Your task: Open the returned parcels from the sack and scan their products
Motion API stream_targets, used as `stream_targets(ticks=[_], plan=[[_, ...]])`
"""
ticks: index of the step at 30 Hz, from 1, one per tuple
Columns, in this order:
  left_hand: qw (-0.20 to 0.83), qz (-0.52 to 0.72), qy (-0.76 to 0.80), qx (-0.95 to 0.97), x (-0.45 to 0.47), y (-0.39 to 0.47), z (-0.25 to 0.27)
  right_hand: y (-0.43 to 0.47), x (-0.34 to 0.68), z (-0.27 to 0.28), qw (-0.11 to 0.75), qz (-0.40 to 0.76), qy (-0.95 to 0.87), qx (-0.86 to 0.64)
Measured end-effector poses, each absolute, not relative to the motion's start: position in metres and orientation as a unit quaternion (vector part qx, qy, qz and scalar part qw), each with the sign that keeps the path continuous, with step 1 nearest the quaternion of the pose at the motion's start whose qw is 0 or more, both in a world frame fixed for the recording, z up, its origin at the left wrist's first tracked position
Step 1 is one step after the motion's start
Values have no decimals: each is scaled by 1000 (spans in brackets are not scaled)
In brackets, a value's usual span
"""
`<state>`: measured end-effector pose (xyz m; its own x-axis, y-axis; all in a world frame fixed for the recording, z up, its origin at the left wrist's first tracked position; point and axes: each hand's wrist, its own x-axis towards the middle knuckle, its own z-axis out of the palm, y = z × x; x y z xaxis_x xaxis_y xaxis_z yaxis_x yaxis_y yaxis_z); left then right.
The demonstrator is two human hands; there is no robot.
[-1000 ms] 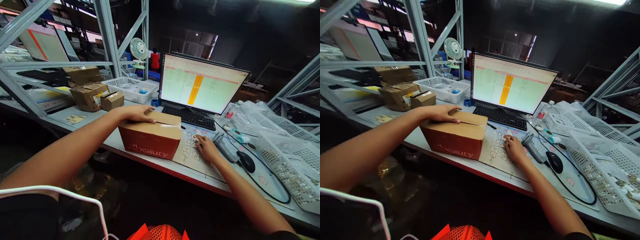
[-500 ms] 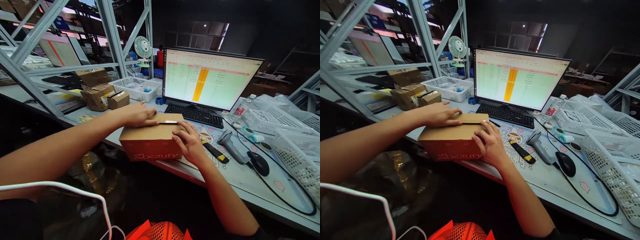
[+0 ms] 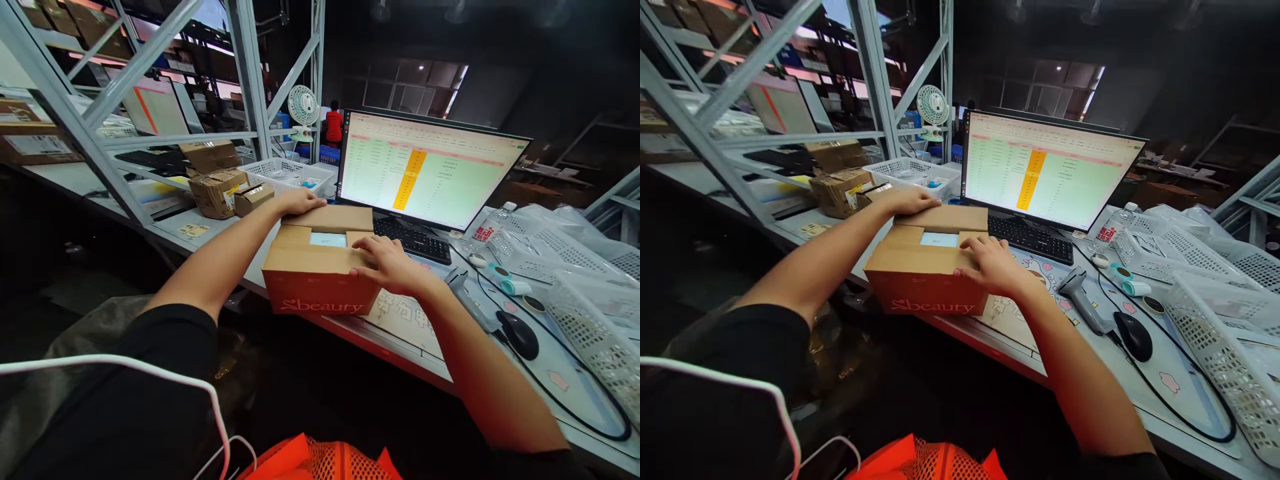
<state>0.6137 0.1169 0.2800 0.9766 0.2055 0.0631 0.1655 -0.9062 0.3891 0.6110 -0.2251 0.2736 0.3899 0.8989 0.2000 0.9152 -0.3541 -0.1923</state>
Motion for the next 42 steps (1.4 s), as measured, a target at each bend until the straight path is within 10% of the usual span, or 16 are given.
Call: stream_targets(ticks=[10, 18, 26, 30, 37, 42], plan=[[261, -55, 95, 959, 627, 134, 250, -251, 522, 260, 87, -360, -525, -766], [281, -104, 90, 950, 629, 121, 252, -299, 509, 207, 65, -229, -616, -751], [126, 303, -73, 942, 562, 91, 294, -254, 601, 319, 346, 141, -575, -728], [103, 48, -200, 973, 506, 63, 298, -195, 630, 302, 304, 178, -613, -707], [4, 166, -167, 972, 445, 91, 307, -216, 647, 309, 223, 40, -665, -712], [117, 300, -101, 941, 413, 133, 256, -281, 670, 284, 229, -133, -598, -757]])
